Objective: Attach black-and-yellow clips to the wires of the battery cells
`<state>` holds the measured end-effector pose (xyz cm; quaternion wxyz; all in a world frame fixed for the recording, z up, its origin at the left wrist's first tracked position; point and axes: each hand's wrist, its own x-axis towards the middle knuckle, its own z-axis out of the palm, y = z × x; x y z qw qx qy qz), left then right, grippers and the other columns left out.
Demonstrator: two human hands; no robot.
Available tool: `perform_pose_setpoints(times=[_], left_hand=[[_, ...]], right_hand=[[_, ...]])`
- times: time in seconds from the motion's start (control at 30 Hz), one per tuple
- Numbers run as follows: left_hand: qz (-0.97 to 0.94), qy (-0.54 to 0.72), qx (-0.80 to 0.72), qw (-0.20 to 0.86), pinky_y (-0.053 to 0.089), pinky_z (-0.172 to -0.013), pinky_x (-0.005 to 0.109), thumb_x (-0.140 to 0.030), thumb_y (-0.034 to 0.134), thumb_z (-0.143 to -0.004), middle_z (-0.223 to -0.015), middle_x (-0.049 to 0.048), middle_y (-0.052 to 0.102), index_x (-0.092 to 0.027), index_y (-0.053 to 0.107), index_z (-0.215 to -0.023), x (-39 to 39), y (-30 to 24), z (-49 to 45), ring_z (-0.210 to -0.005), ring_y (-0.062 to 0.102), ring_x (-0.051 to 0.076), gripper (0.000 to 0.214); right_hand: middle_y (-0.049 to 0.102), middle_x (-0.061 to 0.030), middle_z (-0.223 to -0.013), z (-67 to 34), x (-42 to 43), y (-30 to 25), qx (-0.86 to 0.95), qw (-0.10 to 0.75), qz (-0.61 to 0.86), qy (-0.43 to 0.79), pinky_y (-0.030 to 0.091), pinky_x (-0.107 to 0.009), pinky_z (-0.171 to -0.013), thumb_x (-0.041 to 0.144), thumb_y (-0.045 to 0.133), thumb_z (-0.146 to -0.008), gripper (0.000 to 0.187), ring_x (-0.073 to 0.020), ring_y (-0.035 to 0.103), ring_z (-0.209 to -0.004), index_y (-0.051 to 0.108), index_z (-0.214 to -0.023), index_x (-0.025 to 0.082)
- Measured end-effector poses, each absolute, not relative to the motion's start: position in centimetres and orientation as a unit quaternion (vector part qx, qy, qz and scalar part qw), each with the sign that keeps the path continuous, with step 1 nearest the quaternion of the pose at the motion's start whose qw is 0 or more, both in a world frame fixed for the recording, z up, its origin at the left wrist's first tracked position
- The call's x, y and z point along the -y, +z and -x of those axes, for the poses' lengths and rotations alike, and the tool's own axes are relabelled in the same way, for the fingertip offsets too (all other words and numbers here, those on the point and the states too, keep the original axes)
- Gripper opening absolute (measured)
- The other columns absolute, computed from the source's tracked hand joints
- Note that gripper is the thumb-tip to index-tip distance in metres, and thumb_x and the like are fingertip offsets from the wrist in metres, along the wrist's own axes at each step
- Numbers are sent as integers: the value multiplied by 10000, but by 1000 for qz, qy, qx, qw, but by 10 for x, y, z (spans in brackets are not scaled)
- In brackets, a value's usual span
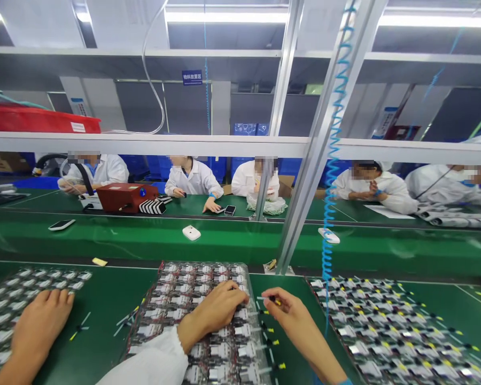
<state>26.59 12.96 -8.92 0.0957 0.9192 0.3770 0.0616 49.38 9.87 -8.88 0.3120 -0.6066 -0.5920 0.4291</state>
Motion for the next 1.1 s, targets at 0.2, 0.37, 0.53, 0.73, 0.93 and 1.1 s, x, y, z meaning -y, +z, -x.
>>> perform_pose_setpoints(times=[0.2,0.37,0.53,0.73,0.93,1.1], left_hand=[[-930,59,-358,61,349,-1001,314,-165,294,-952,-1219,17,560,-238,490,-1236,-130,-93,-268,-1183,416,164,353],[-925,96,-358,81,347,-1003,286,-116,325,-918,-1211,3,563,-261,475,-1286,-131,-99,-265,-1179,399,141,423],[-920,92,-372,85,381,-1038,307,-108,359,-896,-1146,32,589,-236,505,-1225,-128,-96,-265,-1199,431,157,382],[-925,64,-366,84,412,-1075,376,-109,350,-885,-1234,66,541,-248,490,-1286,-127,-92,-266,-1256,414,195,446],[-932,81,-346,77,409,-1046,315,-95,380,-868,-1213,55,555,-279,452,-1388,-130,-99,-264,-1235,411,174,556],[-926,87,-360,68,416,-1034,316,-124,362,-903,-1188,47,567,-278,450,-1388,-129,-101,-265,-1221,415,170,517]], right_hand=[[535,-35,-908,-486,-120,-97,635,288,615,368,293,-12,-661,678,485,-685,690,56,388,-754,586,-1027,88],[545,-5,-888,-481,-127,-92,645,242,638,344,229,-3,-640,464,461,-814,451,75,347,-711,621,-1081,137],[582,14,-990,-479,-127,-91,642,220,646,349,266,8,-684,447,449,-851,433,83,406,-765,655,-1111,169],[567,-2,-914,-475,-128,-94,639,208,656,344,260,-14,-661,442,517,-810,425,76,391,-730,651,-1072,134],[564,8,-911,-471,-125,-93,645,214,652,338,263,-14,-686,441,477,-842,393,71,390,-744,655,-1071,176],[593,43,-1074,-471,-124,-93,643,211,648,350,299,-5,-773,392,485,-870,361,69,475,-866,682,-1129,236]])
